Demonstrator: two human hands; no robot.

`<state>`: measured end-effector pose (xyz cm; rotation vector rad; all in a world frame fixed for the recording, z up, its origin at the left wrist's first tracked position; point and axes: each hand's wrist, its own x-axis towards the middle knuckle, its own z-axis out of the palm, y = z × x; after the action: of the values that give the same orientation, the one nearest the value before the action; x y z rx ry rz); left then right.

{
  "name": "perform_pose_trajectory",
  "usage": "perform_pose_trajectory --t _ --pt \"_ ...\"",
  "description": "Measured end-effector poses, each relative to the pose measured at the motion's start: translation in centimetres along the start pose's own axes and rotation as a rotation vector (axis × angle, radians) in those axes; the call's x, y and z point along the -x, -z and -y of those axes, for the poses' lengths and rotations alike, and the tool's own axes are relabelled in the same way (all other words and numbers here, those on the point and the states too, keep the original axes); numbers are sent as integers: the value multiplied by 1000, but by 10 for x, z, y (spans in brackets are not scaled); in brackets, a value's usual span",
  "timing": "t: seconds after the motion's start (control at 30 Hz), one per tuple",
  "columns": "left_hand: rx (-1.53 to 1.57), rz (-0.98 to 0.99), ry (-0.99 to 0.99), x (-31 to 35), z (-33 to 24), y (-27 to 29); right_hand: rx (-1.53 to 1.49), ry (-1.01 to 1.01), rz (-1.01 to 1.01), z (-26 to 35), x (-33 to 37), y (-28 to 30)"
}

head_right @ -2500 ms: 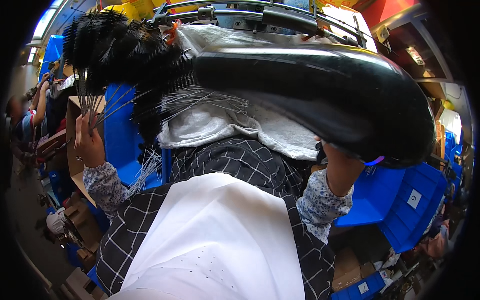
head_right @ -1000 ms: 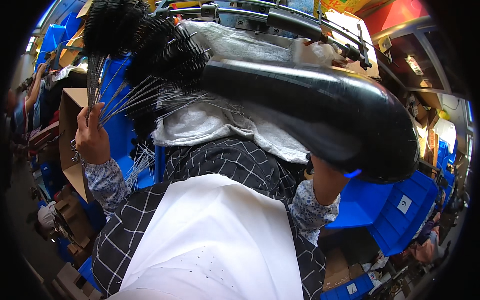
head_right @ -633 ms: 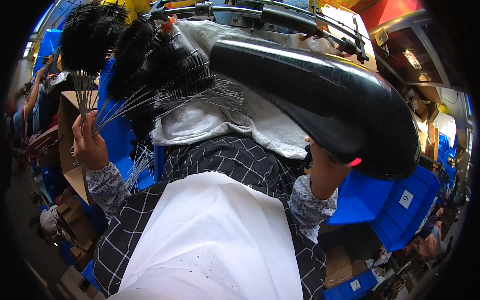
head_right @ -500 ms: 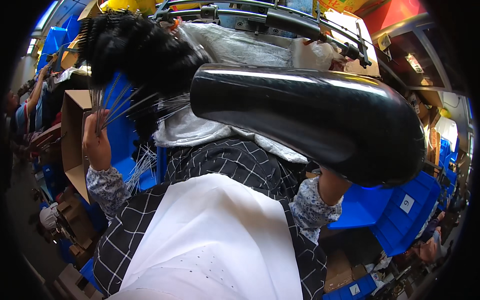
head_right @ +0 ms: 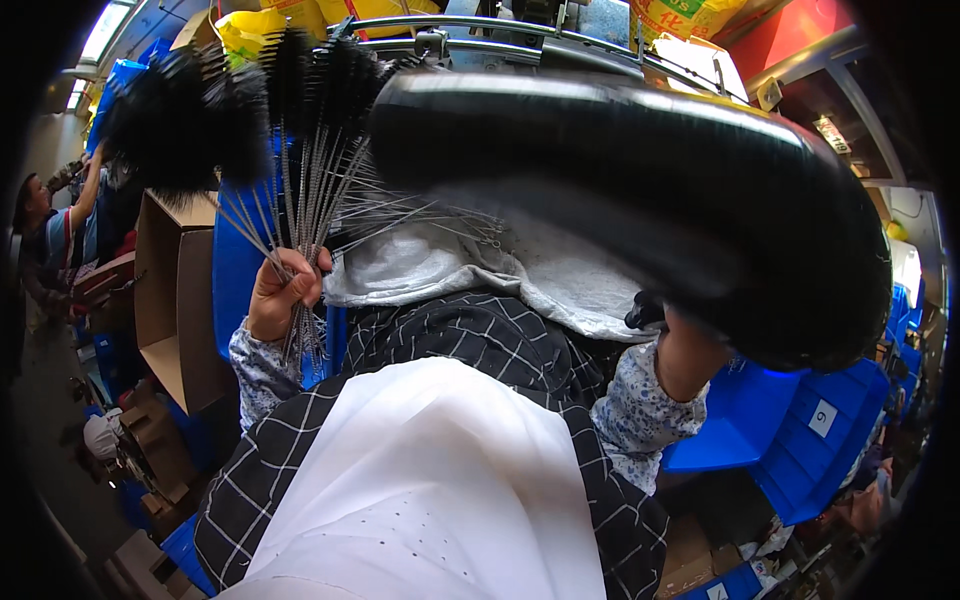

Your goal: The person uses a handheld vacuum to clean dust and debris from the bristles of multiple long-handled brushes. They hold the brushes in a bundle and move the vacuum nozzle along the bristles, then place the cleaned brushes into a blue bin.

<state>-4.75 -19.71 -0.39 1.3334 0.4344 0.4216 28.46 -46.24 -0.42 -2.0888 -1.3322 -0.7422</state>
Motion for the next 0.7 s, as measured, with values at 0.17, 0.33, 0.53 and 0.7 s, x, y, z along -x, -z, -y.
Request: perform_pose_trajectory --t 0.17,0.33,0.53,0.7 --pt "-111 54 81 -10 1 -10 -70 -25 -80 16 -19 13" --pt "-382 -76 -37 -3 -9 -17 -752 -555 -129 27 -21 17" --pt "-526 -116 -147 -2 -8 -9 -924 -695 -211 30 -14 23" --pt "-1001 -218 -243 -4 -11 -1 -740 -624 -171 34 -21 23"
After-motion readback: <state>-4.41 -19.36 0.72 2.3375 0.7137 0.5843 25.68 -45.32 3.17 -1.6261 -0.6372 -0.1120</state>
